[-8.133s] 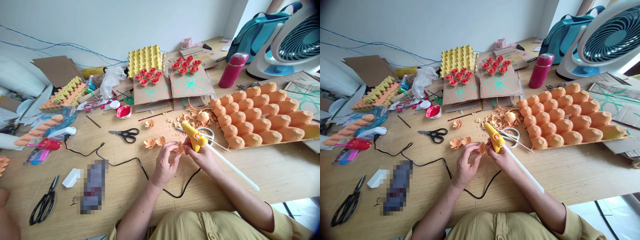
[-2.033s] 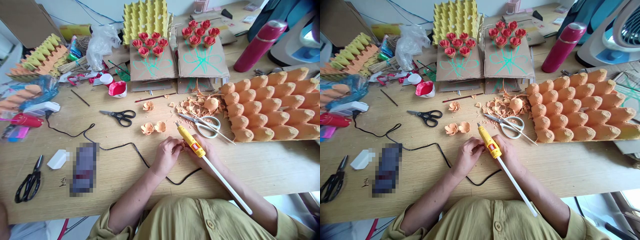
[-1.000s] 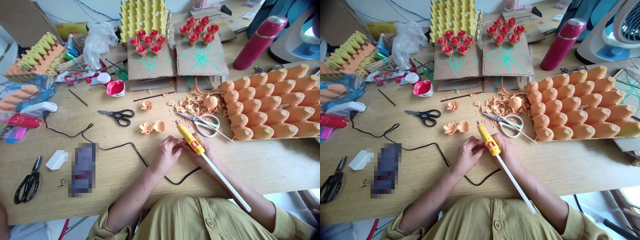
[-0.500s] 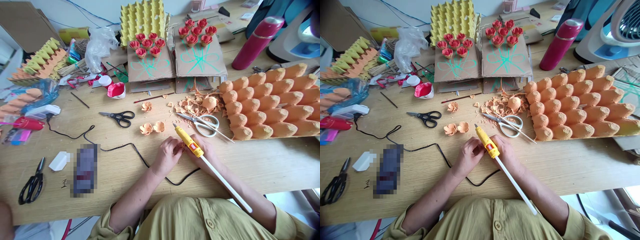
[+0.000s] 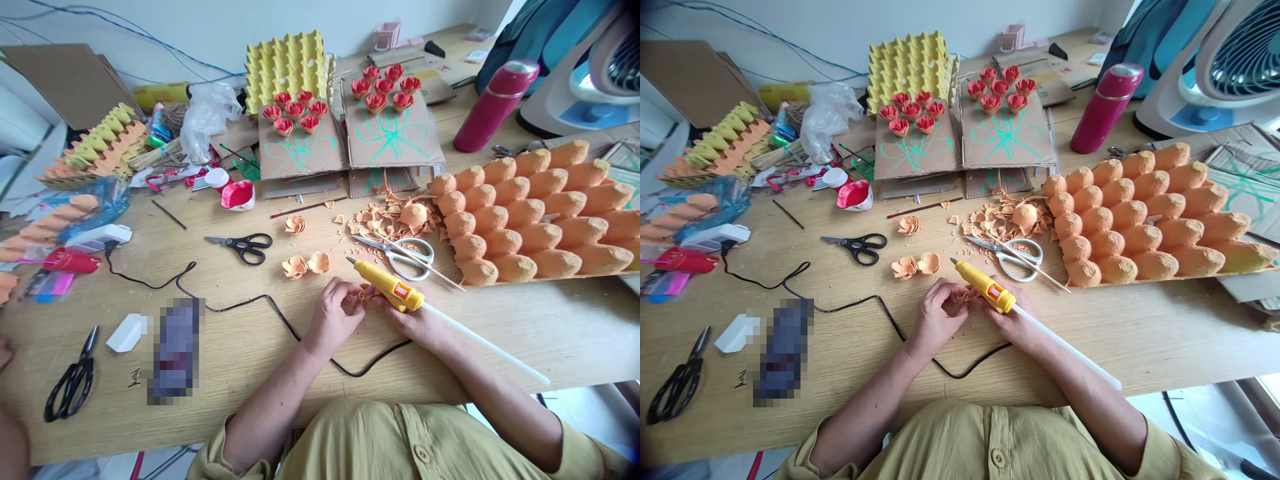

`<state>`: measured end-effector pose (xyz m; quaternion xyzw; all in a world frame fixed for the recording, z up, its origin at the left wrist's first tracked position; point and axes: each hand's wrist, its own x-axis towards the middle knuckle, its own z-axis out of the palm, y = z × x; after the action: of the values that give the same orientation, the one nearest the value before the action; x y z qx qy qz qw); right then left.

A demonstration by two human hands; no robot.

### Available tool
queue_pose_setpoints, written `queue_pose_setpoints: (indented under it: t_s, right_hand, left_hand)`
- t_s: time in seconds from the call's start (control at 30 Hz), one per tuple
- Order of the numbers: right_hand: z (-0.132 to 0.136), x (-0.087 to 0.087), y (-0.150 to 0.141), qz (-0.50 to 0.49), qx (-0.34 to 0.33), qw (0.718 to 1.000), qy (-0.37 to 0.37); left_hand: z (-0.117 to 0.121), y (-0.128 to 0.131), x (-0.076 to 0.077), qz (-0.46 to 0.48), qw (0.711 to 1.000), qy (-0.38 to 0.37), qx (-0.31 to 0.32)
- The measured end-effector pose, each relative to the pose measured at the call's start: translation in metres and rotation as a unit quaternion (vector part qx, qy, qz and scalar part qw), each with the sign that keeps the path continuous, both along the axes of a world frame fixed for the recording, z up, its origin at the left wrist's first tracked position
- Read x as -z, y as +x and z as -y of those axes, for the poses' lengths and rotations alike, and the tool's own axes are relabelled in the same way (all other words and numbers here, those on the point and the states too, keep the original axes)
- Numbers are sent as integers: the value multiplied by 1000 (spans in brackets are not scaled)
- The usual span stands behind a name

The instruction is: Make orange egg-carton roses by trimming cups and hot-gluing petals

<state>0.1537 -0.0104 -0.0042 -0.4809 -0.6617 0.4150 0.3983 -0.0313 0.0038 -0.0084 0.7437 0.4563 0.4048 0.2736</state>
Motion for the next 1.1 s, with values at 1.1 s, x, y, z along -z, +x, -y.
queue_pose_setpoints:
  t_s: [1.1]
  right_hand:
    - [16, -3, 20, 12, -45, 999, -19]
  left_hand:
    - [-8, -19, -25, 106, 993, -1, -49]
